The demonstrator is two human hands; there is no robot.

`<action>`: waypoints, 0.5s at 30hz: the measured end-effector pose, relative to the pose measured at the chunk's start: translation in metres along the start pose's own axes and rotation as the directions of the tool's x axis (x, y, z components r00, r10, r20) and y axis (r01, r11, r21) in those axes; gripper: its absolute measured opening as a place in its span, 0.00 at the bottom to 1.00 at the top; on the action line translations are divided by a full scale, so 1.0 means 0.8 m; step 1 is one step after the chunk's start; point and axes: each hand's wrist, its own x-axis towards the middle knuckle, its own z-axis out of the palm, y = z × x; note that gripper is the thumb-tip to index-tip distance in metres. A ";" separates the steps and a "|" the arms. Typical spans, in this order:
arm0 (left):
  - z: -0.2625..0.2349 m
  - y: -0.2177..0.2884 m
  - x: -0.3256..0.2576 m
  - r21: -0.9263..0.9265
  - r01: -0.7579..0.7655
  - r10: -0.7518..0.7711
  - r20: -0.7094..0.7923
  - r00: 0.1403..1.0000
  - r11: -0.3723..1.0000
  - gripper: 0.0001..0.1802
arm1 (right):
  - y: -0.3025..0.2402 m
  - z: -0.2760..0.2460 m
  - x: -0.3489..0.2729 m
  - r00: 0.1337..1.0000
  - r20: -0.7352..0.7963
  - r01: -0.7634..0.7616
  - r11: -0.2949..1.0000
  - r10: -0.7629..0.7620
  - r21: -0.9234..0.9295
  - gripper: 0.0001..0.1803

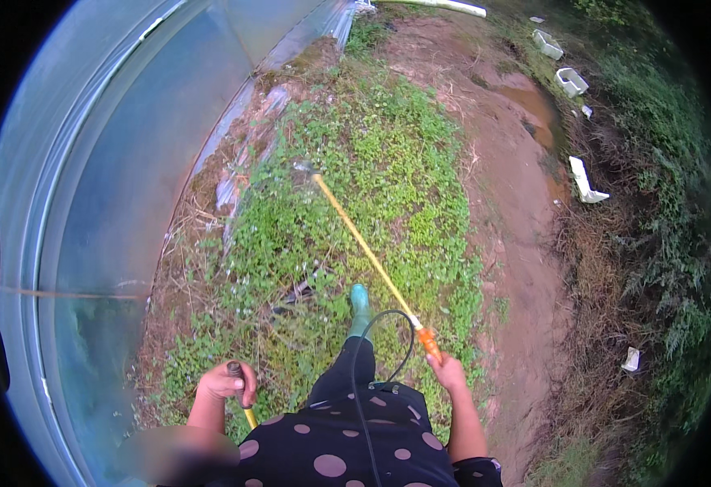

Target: The person walks along the edge of a greenhouse, spraying low-lying vegetation with a handheld sprayer. They briefly pick up and move a white pipe to access the area underneath, then continue spraying the ground and plants along the perimeter.

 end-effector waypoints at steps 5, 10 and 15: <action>-0.105 0.083 0.184 0.186 0.068 0.066 -0.629 0.775 0.980 0.10 | 0.019 -0.051 0.161 0.984 -0.105 -0.147 0.989 0.146 0.002 0.29; -0.171 0.175 0.287 0.261 0.185 0.121 -0.828 0.548 0.947 0.08 | -0.005 -0.119 0.235 0.926 -0.146 -0.324 0.932 0.347 0.161 0.29; -0.242 0.265 0.429 0.484 0.278 0.390 -0.859 0.331 0.830 0.09 | -0.062 -0.168 0.396 0.895 -0.162 -0.407 0.910 0.415 0.082 0.29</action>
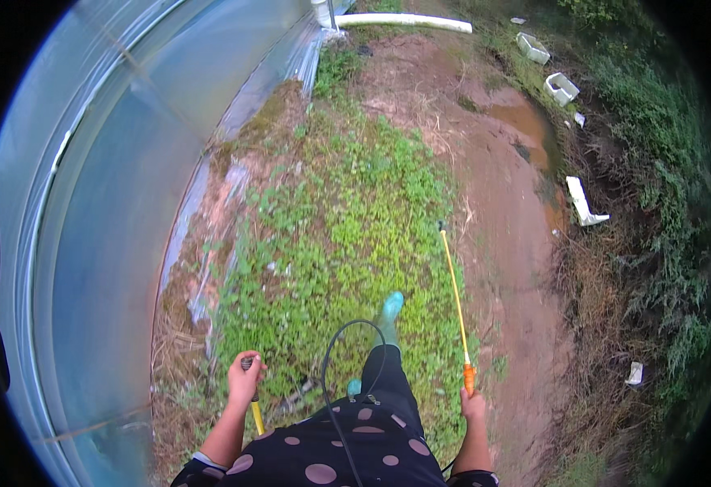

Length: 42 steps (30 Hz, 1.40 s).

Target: The person walks along the edge of a greenhouse, spraying low-lying vegetation with a handheld sprayer. They briefly pick up and move a white pipe to access the area underneath, then continue spraying the ground and plants along the perimeter.

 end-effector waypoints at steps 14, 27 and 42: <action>0.158 0.214 0.351 0.069 0.003 0.003 -0.093 0.996 0.998 0.10 | -0.522 -0.215 0.270 0.825 0.375 0.357 0.905 -0.422 0.232 0.27; 0.262 0.271 0.614 0.237 0.305 -0.336 0.103 0.936 0.922 0.16 | -0.566 -0.210 0.408 0.980 0.149 0.150 0.979 -0.129 -0.138 0.24; 0.177 0.541 0.702 -0.542 0.683 0.425 0.832 0.355 0.490 0.13 | -0.675 -0.272 0.432 0.950 0.307 0.108 0.978 -0.049 -0.180 0.18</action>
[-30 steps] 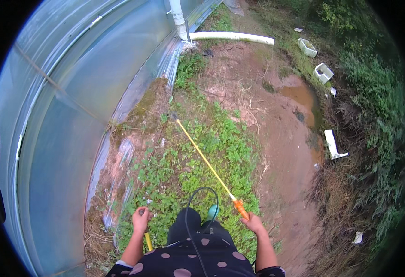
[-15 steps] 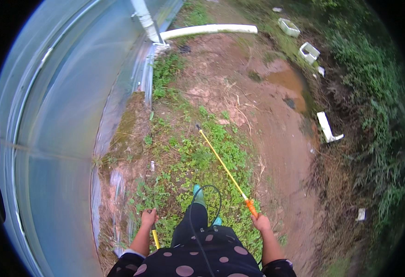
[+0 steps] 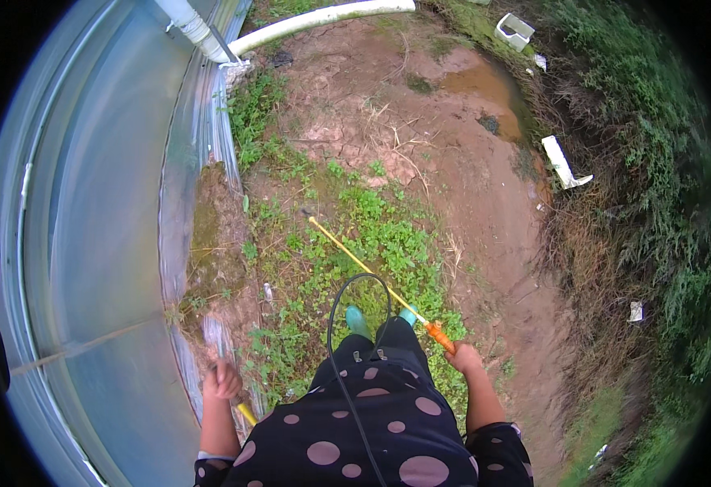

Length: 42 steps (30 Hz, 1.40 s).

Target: The person walks along the edge of a greenhouse, spraying low-lying vegetation with a handheld sprayer. They briefly pick up and move a white pipe to access the area underneath, then continue spraying the ground and plants along the perimeter.

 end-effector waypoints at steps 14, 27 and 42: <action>0.008 0.017 0.224 0.639 0.391 0.305 -0.706 0.639 0.662 0.14 | -0.038 -0.096 0.228 0.999 -0.019 -0.050 0.998 0.051 0.040 0.20; -0.174 -0.046 0.551 0.659 0.671 0.554 -0.717 0.423 0.340 0.10 | 0.023 -0.242 0.385 0.998 0.026 -0.055 0.998 0.054 0.035 0.20; -0.061 0.043 0.692 0.184 0.177 -0.199 0.108 0.974 0.967 0.21 | -0.052 -0.371 0.523 0.994 0.010 0.102 0.982 -0.105 0.159 0.28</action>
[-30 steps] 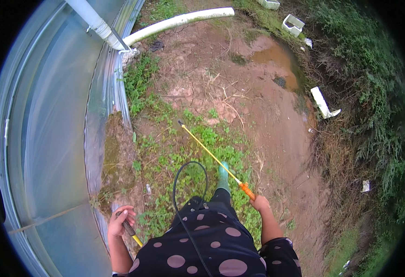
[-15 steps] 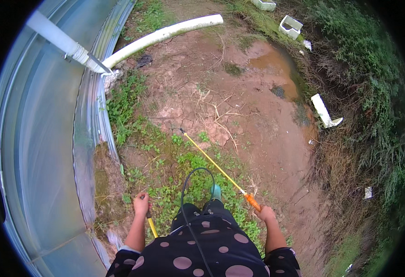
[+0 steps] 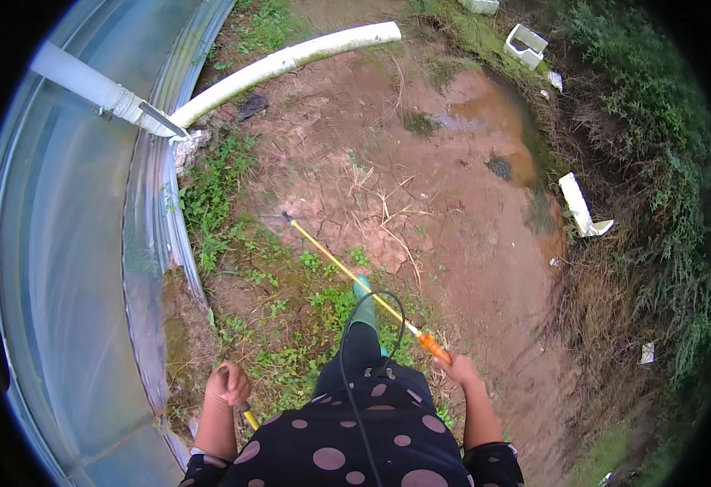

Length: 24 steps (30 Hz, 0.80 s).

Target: The person walks along the edge of a greenhouse, spraying low-lying vegetation with a handheld sprayer. They briefly pick up and move a white pipe to access the area underneath, then continue spraying the ground and plants along the perimeter.

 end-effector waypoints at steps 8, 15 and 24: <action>-0.107 0.020 0.127 -0.448 -0.276 0.252 -0.114 0.961 0.850 0.36 | -0.110 -0.095 0.111 0.998 0.007 0.056 0.990 -0.055 -0.133 0.27; -0.077 0.171 0.333 0.773 0.585 0.347 -0.494 0.797 -0.243 0.12 | -0.199 -0.158 0.168 0.997 -0.020 0.063 0.967 -0.070 -0.246 0.22; -0.153 0.000 0.568 0.790 -0.104 -0.532 -0.303 0.790 -0.604 0.30 | -0.244 -0.253 0.239 0.965 0.048 0.260 0.906 -0.260 -0.333 0.21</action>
